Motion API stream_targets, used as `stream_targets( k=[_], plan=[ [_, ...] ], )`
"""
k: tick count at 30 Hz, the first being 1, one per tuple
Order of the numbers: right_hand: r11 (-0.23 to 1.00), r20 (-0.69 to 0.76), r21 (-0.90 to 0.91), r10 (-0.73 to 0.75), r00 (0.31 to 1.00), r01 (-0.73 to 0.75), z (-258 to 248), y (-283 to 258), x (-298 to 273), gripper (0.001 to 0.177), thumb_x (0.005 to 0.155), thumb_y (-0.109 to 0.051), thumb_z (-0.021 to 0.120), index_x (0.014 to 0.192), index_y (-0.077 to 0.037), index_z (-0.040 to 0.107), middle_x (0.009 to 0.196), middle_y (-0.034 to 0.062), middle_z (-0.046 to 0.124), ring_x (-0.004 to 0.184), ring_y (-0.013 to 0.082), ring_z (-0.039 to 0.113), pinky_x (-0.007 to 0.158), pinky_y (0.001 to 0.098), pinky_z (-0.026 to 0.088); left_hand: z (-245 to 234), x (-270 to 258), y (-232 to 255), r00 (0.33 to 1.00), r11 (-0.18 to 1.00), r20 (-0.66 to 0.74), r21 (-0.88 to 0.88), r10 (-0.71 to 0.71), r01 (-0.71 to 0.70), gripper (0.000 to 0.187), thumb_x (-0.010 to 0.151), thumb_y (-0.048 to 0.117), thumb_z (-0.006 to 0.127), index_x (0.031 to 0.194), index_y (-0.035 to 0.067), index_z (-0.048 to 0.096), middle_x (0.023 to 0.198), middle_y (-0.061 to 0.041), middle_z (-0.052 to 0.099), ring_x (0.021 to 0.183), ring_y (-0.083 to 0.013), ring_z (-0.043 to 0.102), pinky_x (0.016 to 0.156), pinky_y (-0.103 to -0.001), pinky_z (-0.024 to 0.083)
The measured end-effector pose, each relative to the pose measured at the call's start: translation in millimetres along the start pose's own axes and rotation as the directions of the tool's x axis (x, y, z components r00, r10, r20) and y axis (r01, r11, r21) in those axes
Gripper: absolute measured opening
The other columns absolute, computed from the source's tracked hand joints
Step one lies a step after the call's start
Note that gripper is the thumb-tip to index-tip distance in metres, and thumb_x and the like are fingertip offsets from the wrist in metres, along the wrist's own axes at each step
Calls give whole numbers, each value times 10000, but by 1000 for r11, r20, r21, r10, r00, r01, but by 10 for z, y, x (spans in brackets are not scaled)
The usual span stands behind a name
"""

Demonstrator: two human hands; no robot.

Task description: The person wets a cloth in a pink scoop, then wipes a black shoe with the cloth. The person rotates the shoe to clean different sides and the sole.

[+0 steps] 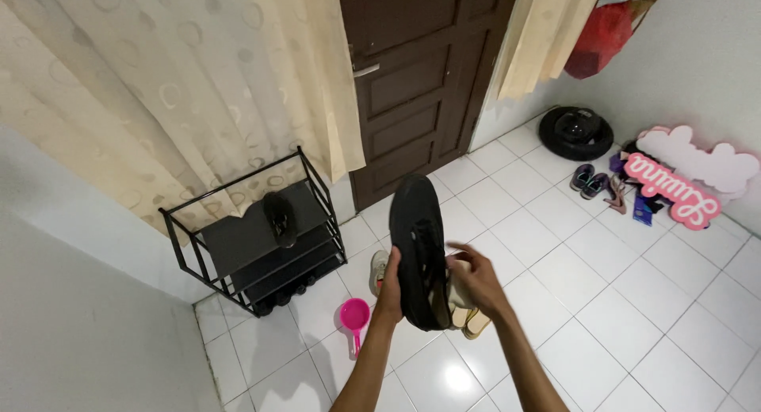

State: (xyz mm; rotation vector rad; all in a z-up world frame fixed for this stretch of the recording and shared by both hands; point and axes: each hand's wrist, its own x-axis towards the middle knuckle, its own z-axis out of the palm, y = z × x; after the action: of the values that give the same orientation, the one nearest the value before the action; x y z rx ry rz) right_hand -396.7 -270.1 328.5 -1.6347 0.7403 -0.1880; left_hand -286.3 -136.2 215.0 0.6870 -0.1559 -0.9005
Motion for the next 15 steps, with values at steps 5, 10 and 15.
stream_targets(
  k=[5,10,15],
  plan=[
    [815,-136,576,171,976,-63,-368,47,-40,609,895,-288,566,1465,-82,505,973,114,563,844,276,604,805,420,513,-211,13,28,982,990,177,111,67,-88,633,1052,568,363,1608,291,239,1616,-52,376,1359,-174,508,1138,-390,360],
    [824,-338,561,139,931,80,-307,10,157,617,859,22,659,1446,-26,474,1161,162,524,981,318,574,801,484,489,-99,-258,351,945,990,309,50,111,-132,621,1015,632,286,1573,361,308,1259,13,714,439,55,419,526,-143,465],
    [714,-625,442,-189,758,543,193,-404,555,695,825,27,817,1435,-94,507,1142,222,676,948,343,704,808,493,618,344,-859,1039,962,852,197,454,189,-261,730,1016,636,265,1614,220,223,1635,-92,317,1441,-252,390,1175,-479,269]
  ],
)
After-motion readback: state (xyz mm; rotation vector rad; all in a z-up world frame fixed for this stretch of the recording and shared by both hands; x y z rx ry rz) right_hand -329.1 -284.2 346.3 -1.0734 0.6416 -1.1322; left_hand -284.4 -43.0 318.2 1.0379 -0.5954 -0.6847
